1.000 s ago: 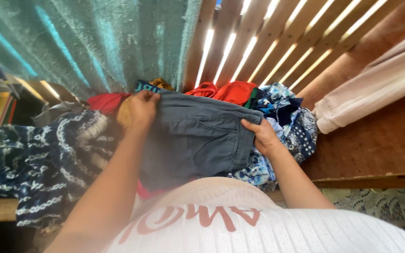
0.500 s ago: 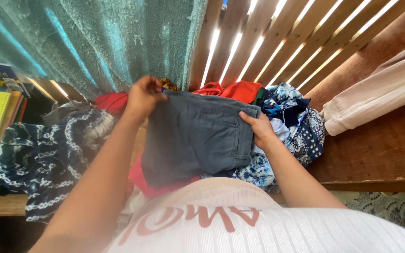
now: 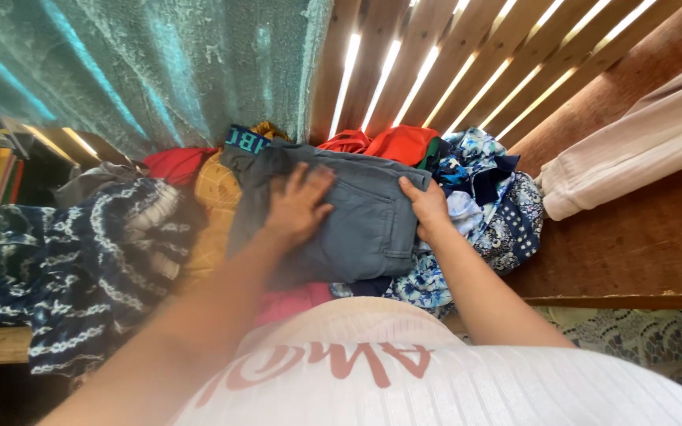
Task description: Folding various items of clothing including shorts and skirts and stacking them.
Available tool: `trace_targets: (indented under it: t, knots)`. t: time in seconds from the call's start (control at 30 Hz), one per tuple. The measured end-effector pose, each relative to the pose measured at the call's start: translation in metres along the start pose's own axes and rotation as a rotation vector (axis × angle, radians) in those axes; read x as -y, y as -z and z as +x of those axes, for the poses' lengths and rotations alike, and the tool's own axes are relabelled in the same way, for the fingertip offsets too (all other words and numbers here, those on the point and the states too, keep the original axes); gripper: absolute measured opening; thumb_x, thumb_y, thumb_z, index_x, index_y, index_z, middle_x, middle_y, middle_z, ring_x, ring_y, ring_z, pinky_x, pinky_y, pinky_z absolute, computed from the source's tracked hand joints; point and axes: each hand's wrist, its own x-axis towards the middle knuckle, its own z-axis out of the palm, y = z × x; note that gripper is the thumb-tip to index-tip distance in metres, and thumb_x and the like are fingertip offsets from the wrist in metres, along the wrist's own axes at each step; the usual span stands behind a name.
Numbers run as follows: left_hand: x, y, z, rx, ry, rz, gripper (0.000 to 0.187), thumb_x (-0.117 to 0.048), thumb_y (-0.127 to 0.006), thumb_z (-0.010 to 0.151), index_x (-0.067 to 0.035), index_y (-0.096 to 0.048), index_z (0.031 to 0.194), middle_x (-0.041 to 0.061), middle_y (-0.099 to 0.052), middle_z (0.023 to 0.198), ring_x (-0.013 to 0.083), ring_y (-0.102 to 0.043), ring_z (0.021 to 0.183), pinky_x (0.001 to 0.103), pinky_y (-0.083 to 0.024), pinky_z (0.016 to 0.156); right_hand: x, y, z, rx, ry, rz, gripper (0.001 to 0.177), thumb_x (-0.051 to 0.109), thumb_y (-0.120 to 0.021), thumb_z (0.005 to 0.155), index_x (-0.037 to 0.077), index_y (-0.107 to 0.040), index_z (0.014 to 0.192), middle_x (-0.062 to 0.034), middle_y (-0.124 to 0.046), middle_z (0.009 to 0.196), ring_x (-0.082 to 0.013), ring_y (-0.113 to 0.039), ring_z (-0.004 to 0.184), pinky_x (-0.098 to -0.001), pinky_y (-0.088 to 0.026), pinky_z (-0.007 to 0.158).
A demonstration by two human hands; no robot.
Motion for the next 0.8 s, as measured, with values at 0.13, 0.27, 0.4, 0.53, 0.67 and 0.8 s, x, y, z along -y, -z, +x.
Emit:
trace_targets:
  t: [0.13, 0.27, 0.4, 0.53, 0.67, 0.8]
  knots:
    - [0.034, 0.021, 0.012, 0.079, 0.364, 0.092, 0.079, -0.056, -0.055, 0.095, -0.028, -0.026, 0.163, -0.007, -0.012, 0.167, 0.022, -0.005, 0.152, 0.07, -0.001, 0.116, -0.003, -0.004, 0.001, 0.006, 0.043, -0.002, 0.03, 0.018, -0.076, 0.091, 0.006, -0.066, 0.117, -0.0073, -0.074, 0.107, -0.0193, -0.07, 0.092, -0.0359, -0.059, 0.08]
    - [0.028, 0.008, 0.008, -0.083, 0.412, 0.056, 0.072, -0.049, -0.052, 0.1, -0.022, -0.027, 0.161, -0.002, -0.017, 0.169, 0.0225, -0.008, 0.158, 0.068, 0.001, 0.121, 0.007, -0.005, -0.011, -0.007, -0.015, 0.047, 0.031, 0.021, -0.074, 0.091, 0.006, -0.066, 0.117, -0.0078, -0.074, 0.106, -0.0208, -0.071, 0.091, -0.0387, -0.059, 0.079]
    - [-0.048, -0.023, -0.018, -0.269, -0.024, 0.088, 0.07, -0.037, -0.062, 0.099, -0.022, -0.034, 0.162, 0.004, -0.023, 0.172, 0.0308, -0.013, 0.161, 0.063, -0.004, 0.126, 0.0, -0.009, -0.027, 0.106, -0.062, 0.122, 0.037, 0.02, -0.074, 0.09, 0.007, -0.063, 0.123, -0.0073, -0.073, 0.11, -0.0216, -0.072, 0.094, -0.0403, -0.06, 0.079]
    - [-0.056, -0.03, -0.048, -0.072, -0.202, -0.091, 0.072, -0.039, -0.063, 0.095, -0.026, -0.035, 0.16, 0.002, -0.021, 0.171, 0.0306, -0.009, 0.159, 0.065, -0.003, 0.122, -0.021, 0.006, -0.019, 0.097, -0.071, 0.012, 0.04, 0.013, -0.075, 0.088, 0.007, -0.062, 0.126, -0.0078, -0.072, 0.112, -0.0218, -0.072, 0.095, -0.0404, -0.061, 0.08]
    - [0.001, -0.021, -0.068, -0.014, 0.203, 0.203, 0.072, -0.052, -0.06, 0.093, -0.035, -0.034, 0.157, -0.007, -0.017, 0.169, 0.0269, -0.006, 0.157, 0.075, -0.006, 0.114, -0.033, 0.003, -0.006, 0.035, -0.071, -0.071, 0.039, 0.007, -0.075, 0.088, 0.004, -0.064, 0.125, -0.0101, -0.074, 0.113, -0.0233, -0.072, 0.096, -0.0406, -0.061, 0.082]
    - [0.053, 0.022, -0.096, -0.15, 0.694, 0.133, 0.07, -0.054, -0.057, 0.096, -0.028, -0.033, 0.156, 0.004, -0.013, 0.169, 0.0316, -0.003, 0.155, 0.077, -0.008, 0.113, -0.027, -0.001, -0.004, 0.043, -0.061, -0.038, 0.038, 0.006, -0.074, 0.088, 0.004, -0.064, 0.125, -0.0111, -0.073, 0.113, -0.0249, -0.072, 0.095, -0.0418, -0.06, 0.083]
